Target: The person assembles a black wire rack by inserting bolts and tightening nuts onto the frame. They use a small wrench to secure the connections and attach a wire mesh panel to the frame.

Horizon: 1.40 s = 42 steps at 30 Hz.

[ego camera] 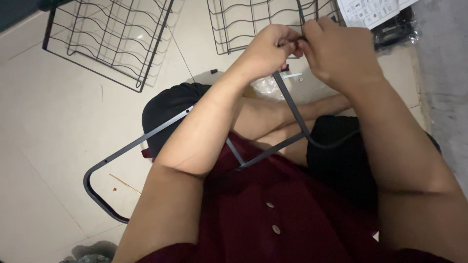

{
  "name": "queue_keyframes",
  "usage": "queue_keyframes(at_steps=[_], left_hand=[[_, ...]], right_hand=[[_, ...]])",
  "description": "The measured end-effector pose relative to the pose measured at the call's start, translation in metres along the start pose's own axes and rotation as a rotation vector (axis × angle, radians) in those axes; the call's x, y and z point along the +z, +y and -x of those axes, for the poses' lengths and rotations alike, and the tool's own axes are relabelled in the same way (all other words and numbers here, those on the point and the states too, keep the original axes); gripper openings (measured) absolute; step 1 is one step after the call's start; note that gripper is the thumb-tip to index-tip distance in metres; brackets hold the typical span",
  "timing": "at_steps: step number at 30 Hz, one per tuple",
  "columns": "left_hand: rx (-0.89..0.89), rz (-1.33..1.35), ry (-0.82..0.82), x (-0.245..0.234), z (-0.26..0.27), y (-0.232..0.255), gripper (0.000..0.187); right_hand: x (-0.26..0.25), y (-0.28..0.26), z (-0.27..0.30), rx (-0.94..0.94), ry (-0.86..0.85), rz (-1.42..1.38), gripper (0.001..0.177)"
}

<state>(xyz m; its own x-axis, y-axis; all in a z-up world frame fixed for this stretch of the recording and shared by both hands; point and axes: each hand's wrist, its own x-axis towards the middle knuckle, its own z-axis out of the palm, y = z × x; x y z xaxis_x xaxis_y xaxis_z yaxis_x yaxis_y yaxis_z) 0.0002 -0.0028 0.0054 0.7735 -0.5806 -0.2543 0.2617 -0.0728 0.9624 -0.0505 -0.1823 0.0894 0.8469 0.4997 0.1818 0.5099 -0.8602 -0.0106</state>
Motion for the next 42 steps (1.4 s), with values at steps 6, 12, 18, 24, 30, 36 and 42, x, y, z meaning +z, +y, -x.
queue_keyframes(at_steps=[6,12,18,24,30,36,42], left_hand=[[0.014,-0.059,-0.001,0.000,0.002,-0.001,0.026],[0.053,-0.022,-0.010,-0.001,0.004,-0.002,0.029],[0.040,-0.057,-0.007,-0.002,0.008,0.003,0.030],[0.043,-0.120,0.038,-0.004,0.018,0.005,0.024],[0.149,-0.184,0.094,-0.008,0.022,-0.004,0.018],[0.105,-0.242,0.094,-0.008,0.022,0.003,0.019],[0.117,-0.157,0.058,-0.006,0.032,0.021,0.024]], right_hand=[[0.036,0.011,-0.003,0.076,0.059,-0.017,0.029],[0.041,0.047,0.004,0.488,0.154,-0.533,0.046],[0.080,0.095,0.023,0.668,0.255,-1.336,0.032],[0.152,0.059,0.041,0.457,-0.344,-0.301,0.025],[0.195,0.037,0.038,0.328,-0.373,-0.213,0.031],[0.191,0.038,0.041,0.387,-0.232,-0.295,0.041],[0.141,0.065,0.024,0.710,-0.657,-0.853,0.024]])
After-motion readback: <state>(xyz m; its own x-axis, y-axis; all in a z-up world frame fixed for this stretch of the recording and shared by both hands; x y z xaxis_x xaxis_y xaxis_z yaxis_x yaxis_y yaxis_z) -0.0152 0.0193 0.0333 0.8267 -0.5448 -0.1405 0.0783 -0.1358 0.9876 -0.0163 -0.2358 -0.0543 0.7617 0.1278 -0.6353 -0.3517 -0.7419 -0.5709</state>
